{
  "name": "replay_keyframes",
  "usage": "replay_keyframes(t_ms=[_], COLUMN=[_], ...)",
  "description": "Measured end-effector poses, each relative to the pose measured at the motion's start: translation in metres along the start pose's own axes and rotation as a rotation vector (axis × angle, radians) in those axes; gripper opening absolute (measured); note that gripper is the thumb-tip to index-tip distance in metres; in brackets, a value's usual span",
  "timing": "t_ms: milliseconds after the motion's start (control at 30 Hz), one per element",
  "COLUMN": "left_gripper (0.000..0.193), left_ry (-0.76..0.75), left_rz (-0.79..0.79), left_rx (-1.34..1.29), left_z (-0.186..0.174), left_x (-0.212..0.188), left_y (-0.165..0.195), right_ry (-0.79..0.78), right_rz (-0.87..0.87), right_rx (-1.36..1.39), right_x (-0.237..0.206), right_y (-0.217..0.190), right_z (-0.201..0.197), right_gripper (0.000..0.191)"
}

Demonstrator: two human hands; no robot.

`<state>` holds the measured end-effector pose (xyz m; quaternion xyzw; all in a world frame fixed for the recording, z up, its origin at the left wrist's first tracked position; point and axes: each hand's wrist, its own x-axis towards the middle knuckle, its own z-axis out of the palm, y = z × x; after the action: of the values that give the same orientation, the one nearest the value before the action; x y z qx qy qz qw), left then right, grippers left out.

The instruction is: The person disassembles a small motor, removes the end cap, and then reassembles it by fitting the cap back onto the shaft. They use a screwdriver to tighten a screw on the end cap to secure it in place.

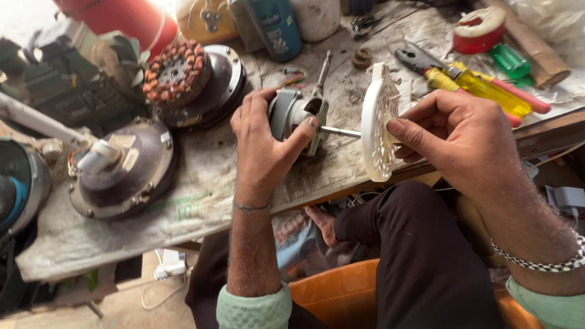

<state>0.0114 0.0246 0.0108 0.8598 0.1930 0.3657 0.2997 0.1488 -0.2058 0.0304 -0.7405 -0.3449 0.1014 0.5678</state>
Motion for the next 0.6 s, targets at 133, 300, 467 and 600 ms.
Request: replay_keyframes(t_ms=[133, 300, 467, 600], left_gripper=[0.073, 0.076, 0.077, 0.076], left_ry=[0.04, 0.032, -0.043, -0.095], left_rz=[-0.03, 0.015, 0.005, 0.048], left_rx=[0.002, -0.027, -0.039, -0.114], left_z=[0.004, 0.005, -0.002, -0.013], left_x=[-0.005, -0.004, -0.004, -0.007], left_y=[0.0, -0.003, -0.009, -0.015], right_ry=[-0.055, -0.037, -0.057, -0.069], right_rz=[-0.035, -0.16, -0.152, -0.129], right_rx=[0.085, -0.016, 0.055, 0.022], right_x=[-0.004, -0.005, -0.005, -0.006], right_y=[0.004, 0.008, 0.007, 0.004], right_z=[0.006, 0.016, 0.024, 0.031], right_gripper=[0.021, 0.021, 0.021, 0.022])
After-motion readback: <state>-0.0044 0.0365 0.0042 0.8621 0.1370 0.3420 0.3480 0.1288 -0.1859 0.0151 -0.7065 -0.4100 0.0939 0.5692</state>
